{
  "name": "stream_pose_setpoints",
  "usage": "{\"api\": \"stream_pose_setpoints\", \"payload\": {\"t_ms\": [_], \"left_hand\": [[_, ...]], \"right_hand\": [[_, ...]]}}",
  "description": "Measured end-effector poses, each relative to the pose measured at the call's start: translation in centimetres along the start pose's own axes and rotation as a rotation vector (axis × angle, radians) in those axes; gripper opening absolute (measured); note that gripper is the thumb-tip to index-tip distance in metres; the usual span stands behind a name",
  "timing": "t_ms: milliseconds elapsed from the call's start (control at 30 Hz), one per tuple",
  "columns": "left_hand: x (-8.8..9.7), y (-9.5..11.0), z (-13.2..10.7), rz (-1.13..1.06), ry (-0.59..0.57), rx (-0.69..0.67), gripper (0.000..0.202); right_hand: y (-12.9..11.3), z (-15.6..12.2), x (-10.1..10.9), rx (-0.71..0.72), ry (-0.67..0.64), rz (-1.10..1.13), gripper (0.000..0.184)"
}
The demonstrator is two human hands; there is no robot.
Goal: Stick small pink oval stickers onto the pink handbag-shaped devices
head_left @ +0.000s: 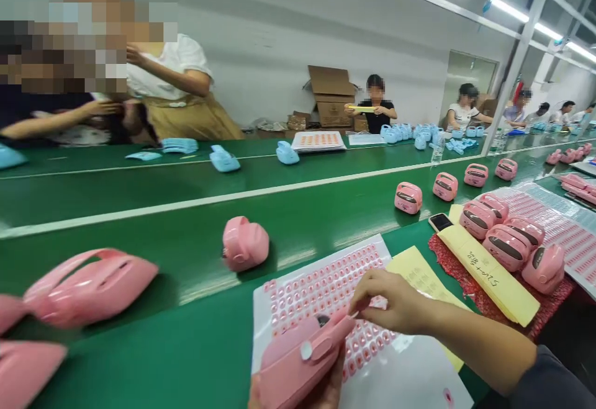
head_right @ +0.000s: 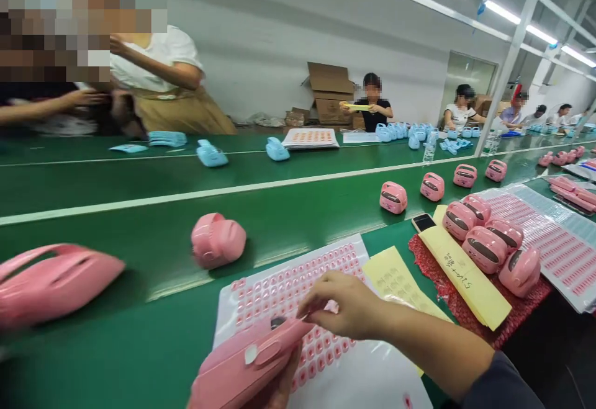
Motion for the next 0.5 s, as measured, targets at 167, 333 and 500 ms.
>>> {"api": "stream_pose_setpoints", "payload": {"t_ms": [167,333,500], "left_hand": [[-0.8,-1.4,-0.4,-0.132,0.005,0.008,0.030],[-0.5,-1.9,-0.6,-0.219,0.027,0.026,0.038],[-0.7,-2.3,-1.3,-0.239,0.117,0.035,0.043]], "right_hand": [[-0.2,-0.9,-1.2,-0.056,-0.048,0.145,0.013],[-0.3,-1.2,-3.4,-0.190,-0.210,0.172,0.018],[-0.1,-1.1,-4.8,-0.293,-0.361,0.118,0.031]]}}
Point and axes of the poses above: each hand's wrist, its own z-axis towards the middle knuckle, its own x-axis out of the back of the hand, y = z × x, the point moved 10 cm from there along z, towards the middle knuckle, and after that the axes turned 14 degrees about x, right-handed, at the moved point
